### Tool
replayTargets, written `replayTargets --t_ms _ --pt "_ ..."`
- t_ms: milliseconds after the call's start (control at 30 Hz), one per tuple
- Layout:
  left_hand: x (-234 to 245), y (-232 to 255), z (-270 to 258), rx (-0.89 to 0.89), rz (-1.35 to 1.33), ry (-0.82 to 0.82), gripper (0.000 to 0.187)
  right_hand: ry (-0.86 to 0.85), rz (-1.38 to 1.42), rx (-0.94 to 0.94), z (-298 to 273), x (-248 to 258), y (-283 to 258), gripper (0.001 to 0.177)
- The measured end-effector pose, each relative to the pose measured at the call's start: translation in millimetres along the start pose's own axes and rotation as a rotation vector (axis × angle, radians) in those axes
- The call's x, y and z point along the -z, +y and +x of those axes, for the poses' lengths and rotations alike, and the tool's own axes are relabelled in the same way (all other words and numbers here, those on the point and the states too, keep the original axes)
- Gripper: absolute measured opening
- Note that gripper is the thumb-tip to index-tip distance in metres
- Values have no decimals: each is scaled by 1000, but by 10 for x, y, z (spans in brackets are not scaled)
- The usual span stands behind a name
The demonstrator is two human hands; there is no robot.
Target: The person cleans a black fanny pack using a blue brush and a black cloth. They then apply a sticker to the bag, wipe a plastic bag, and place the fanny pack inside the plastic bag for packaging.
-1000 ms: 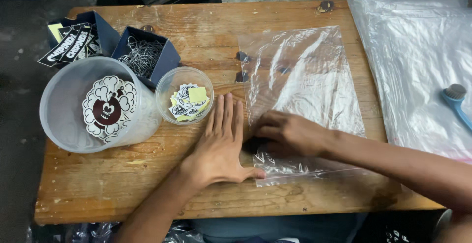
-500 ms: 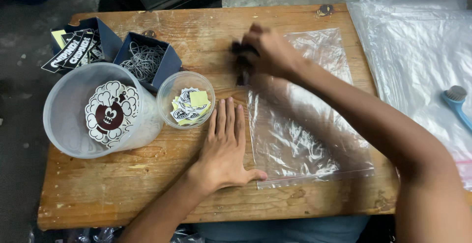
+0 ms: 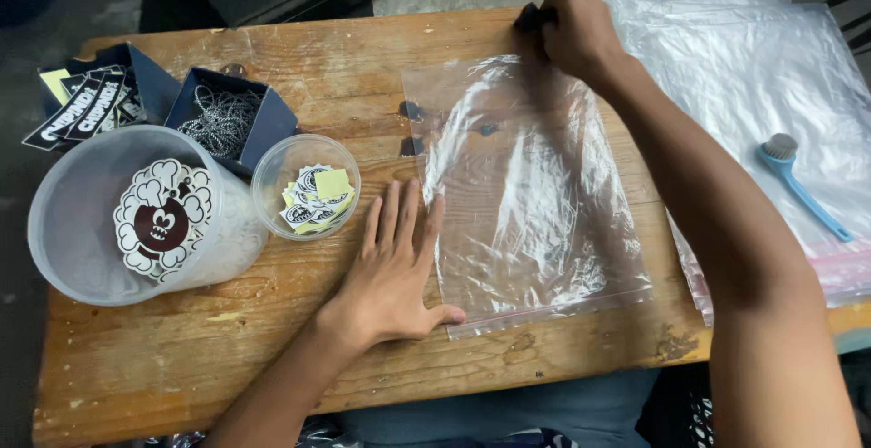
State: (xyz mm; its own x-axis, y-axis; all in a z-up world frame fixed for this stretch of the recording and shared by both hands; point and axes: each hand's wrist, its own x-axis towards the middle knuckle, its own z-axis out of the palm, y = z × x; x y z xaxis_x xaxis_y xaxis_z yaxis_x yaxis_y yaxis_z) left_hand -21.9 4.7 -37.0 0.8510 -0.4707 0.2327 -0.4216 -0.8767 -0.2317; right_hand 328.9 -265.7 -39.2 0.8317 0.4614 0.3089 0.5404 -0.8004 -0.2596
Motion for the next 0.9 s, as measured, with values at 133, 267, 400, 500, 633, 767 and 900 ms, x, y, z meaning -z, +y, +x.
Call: replayTargets --t_ms 133,267,400,500,633,767,900 --pt "223 -30 104 -125 29 28 164 166 29 127 -463 597 -71 20" --pt "463 21 237 -258 -709 -80 69 -45 -14 -150 -1143 1182 79 14" --pt "532 250 224 -399 -726 -66 43 -53 -203 -321 -1701 1463 474 50" --pt "436 420 219 -414 -634 -79 40 -52 -268 -89 -2008 1559 14 33" --pt "261 511 195 -381 -635 -22 21 -67 63 82 -2524 1417 -852 38" --pt "292 542 187 -415 -537 10 17 -172 114 375 -2869 1202 -1382 21" --pt "214 575 200 -428 -467 25 18 -147 46 475 -2925 1083 -1556 21"
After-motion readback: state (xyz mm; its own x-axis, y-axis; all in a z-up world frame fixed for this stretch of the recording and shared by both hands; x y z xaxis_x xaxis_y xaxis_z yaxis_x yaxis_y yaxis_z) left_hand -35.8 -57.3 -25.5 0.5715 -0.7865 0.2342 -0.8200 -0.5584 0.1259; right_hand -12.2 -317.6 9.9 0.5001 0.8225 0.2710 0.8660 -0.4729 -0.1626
